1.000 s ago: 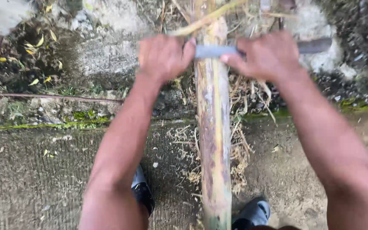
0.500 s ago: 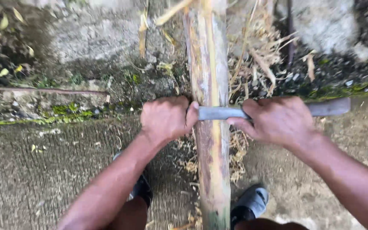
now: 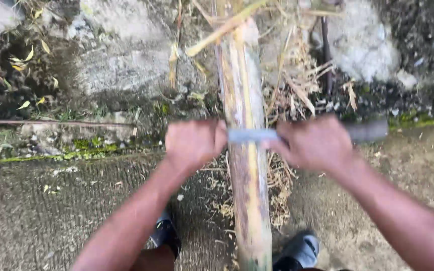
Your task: The recorder uses a machete to strip bark from a bamboo stalk or wood pole while sitting outdoors.
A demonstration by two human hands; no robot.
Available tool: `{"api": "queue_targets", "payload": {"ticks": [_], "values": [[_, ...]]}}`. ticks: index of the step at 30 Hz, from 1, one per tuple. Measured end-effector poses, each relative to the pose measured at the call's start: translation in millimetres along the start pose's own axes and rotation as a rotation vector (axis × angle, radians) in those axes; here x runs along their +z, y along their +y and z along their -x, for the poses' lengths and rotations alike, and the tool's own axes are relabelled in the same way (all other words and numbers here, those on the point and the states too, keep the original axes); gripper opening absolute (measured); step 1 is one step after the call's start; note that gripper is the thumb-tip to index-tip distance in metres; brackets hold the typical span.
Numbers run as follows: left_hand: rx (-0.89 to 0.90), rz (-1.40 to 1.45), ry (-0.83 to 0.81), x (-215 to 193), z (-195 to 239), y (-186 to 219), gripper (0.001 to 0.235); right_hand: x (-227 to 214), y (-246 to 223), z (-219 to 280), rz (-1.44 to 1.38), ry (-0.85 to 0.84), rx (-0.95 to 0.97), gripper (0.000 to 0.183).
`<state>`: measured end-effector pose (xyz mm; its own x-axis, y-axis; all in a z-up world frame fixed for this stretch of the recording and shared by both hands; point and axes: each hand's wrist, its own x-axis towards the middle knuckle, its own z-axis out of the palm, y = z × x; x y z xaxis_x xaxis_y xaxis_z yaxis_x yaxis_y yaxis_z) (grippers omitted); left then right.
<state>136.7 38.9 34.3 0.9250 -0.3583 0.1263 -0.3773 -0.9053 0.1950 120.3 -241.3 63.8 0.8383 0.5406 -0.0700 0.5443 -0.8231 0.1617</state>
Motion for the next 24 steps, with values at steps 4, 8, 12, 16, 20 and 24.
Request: {"api": "queue_targets", "payload": {"ticks": [4, 8, 12, 16, 20, 24], "values": [[0.063, 0.014, -0.151, 22, 22, 1, 0.05, 15, -12, 21, -0.014, -0.016, -0.063, 0.066], [0.11, -0.092, 0.11, 21, 36, 11, 0.053, 11, -18, 35, -0.03, 0.124, -0.051, 0.066], [0.077, 0.028, 0.192, 12, 10, 1, 0.051, 2, -5, 11, 0.104, 0.072, -0.023, 0.067], [0.186, -0.292, 0.176, 16, -23, -19, 0.05, 4, 16, -28, 0.169, -0.032, -0.01, 0.067], [-0.03, -0.116, 0.001, -8, -21, -8, 0.057, -12, 10, -18, 0.203, 0.036, -0.032, 0.069], [0.047, -0.192, 0.13, 11, -43, -29, 0.054, 10, 24, -39, 0.152, -0.035, 0.038, 0.073]]}}
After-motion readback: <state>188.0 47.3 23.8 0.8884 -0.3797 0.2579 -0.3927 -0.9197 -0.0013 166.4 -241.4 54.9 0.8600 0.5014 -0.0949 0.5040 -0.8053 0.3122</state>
